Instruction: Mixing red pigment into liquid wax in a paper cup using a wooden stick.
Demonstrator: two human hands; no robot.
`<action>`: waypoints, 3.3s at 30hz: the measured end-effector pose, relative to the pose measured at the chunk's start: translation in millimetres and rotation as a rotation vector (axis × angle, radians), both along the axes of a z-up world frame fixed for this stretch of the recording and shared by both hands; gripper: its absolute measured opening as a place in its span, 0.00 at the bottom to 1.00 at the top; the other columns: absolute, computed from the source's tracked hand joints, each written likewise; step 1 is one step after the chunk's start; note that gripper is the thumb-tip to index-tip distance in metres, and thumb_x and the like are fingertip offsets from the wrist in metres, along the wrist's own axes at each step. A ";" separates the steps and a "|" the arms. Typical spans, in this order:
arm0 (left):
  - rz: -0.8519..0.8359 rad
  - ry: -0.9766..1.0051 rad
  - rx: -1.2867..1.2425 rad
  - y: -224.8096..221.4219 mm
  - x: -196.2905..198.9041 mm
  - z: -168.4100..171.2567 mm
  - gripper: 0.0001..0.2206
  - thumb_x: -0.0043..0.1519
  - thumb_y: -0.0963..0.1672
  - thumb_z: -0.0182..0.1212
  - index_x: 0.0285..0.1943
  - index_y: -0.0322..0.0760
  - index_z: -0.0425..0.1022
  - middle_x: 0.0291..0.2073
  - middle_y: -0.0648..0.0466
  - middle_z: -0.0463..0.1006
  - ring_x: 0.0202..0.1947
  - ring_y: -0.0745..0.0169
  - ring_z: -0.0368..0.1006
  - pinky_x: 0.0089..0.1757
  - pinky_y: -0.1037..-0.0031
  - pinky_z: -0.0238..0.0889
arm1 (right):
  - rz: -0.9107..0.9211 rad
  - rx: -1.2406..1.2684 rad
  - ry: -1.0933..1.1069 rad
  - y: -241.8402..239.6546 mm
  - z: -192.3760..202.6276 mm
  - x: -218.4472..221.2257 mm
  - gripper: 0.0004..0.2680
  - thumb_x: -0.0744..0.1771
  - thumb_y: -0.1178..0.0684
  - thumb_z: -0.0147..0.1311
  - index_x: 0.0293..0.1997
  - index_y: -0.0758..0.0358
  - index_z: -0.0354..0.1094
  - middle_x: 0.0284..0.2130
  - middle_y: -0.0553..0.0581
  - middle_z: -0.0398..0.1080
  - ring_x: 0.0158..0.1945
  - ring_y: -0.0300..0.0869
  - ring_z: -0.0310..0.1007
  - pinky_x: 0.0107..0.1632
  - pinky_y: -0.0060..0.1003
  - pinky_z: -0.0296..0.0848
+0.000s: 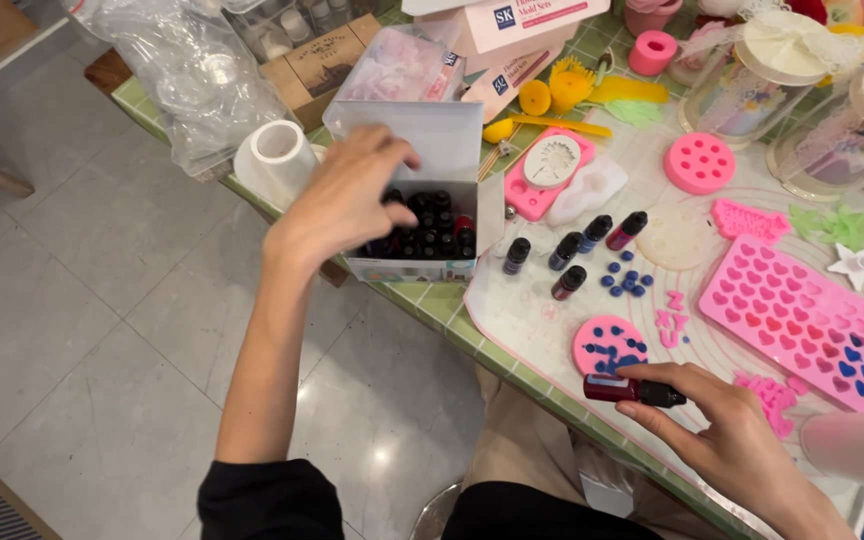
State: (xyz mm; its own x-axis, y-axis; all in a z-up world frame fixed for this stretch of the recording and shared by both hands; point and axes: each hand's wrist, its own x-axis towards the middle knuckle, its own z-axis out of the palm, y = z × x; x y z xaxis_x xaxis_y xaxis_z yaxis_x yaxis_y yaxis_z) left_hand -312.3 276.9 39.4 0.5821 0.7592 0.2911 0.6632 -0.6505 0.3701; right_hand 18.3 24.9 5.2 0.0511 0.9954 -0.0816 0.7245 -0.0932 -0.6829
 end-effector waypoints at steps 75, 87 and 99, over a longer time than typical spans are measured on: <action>-0.765 -0.868 -1.125 -204.5 338.2 -36.8 0.11 0.64 0.41 0.68 0.52 0.31 0.78 0.44 0.56 0.81 0.44 0.73 0.78 0.46 0.78 0.71 | -0.562 0.816 0.238 -209.5 -14.2 189.7 0.12 0.67 0.68 0.65 0.54 0.74 0.68 0.47 0.57 0.73 0.48 0.35 0.75 0.56 0.27 0.74; -0.620 -0.579 -0.498 -217.4 397.8 -45.8 0.12 0.58 0.45 0.73 0.38 0.33 0.75 0.28 0.54 0.77 0.26 0.68 0.71 0.32 0.75 0.64 | -0.515 0.761 0.311 -208.2 -28.0 203.0 0.12 0.65 0.67 0.64 0.52 0.76 0.67 0.43 0.61 0.75 0.46 0.39 0.76 0.54 0.31 0.74; -0.647 -0.569 -0.492 -211.7 401.6 -49.9 0.11 0.60 0.43 0.71 0.38 0.32 0.74 0.29 0.53 0.74 0.27 0.66 0.70 0.33 0.74 0.63 | -0.493 0.772 0.308 -195.9 -29.7 211.2 0.14 0.62 0.65 0.66 0.51 0.74 0.67 0.45 0.59 0.74 0.46 0.42 0.76 0.55 0.37 0.75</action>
State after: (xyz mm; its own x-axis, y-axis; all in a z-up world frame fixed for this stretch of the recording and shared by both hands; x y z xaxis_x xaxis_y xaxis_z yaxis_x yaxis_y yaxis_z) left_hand 89.3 65.2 -10.5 0.7986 0.4552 0.3937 -0.1259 -0.5133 0.8489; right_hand 229.6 -171.0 -24.6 0.5634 0.6527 0.5065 0.5029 0.2155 -0.8370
